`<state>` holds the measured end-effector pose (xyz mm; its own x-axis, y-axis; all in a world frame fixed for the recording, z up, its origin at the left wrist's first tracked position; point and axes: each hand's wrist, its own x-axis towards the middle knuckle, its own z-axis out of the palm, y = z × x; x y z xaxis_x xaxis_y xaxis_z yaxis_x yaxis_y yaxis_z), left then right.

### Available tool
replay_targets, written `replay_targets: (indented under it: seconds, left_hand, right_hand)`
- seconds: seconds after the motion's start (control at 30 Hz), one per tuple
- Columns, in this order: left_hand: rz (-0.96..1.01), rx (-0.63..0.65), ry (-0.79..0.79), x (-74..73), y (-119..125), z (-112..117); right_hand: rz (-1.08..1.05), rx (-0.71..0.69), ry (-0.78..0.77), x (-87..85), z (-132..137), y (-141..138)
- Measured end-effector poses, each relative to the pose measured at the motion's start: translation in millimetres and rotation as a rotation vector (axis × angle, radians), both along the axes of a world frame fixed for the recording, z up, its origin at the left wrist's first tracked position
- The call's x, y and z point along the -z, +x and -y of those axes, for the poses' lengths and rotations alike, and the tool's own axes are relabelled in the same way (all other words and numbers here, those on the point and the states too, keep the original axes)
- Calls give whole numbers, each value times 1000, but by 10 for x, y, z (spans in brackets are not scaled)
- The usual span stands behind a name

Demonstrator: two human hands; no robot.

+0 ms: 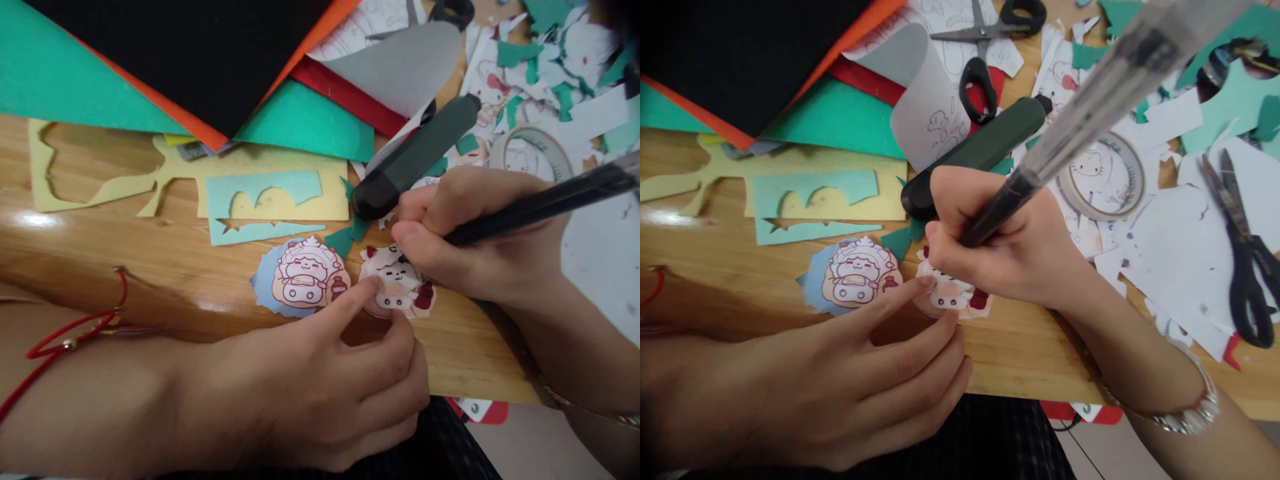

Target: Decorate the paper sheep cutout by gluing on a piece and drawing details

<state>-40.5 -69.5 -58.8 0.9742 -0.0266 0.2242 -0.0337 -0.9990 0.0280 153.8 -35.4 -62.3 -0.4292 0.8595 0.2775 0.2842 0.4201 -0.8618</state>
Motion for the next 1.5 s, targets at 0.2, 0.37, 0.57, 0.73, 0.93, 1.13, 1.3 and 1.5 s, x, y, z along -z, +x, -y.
replay_targets:
  seconds: [0.2,0.37,0.57,0.73,0.93,1.13,1.3,1.5]
  left_hand:
    - [-10,1,0,4,6,-7]
    - [6,-6,3,12,0,10]
    - [5,-2,-1,-1,-15,11]
    - [-8,-3,2,6,0,3]
    - [17,-16,-13,13,-6,20]
    - [10,-18,-18,12,-1,6]
    - [14,-30,-19,18,-1,13]
    - [22,-25,-18,7,-16,20]
  right_hand:
    - [-15,5,7,14,-6,2]
    - [-43,-15,-32,5,-34,18]
    - [-33,-31,-47,8,-22,25]
    - [-32,-22,-54,17,2,34]
    - [-75,-40,-60,22,-13,31]
    - [-69,-41,-76,17,-11,39]
    - [-66,-48,-73,16,-10,51]
    - [-53,-19,-43,42,-8,51]
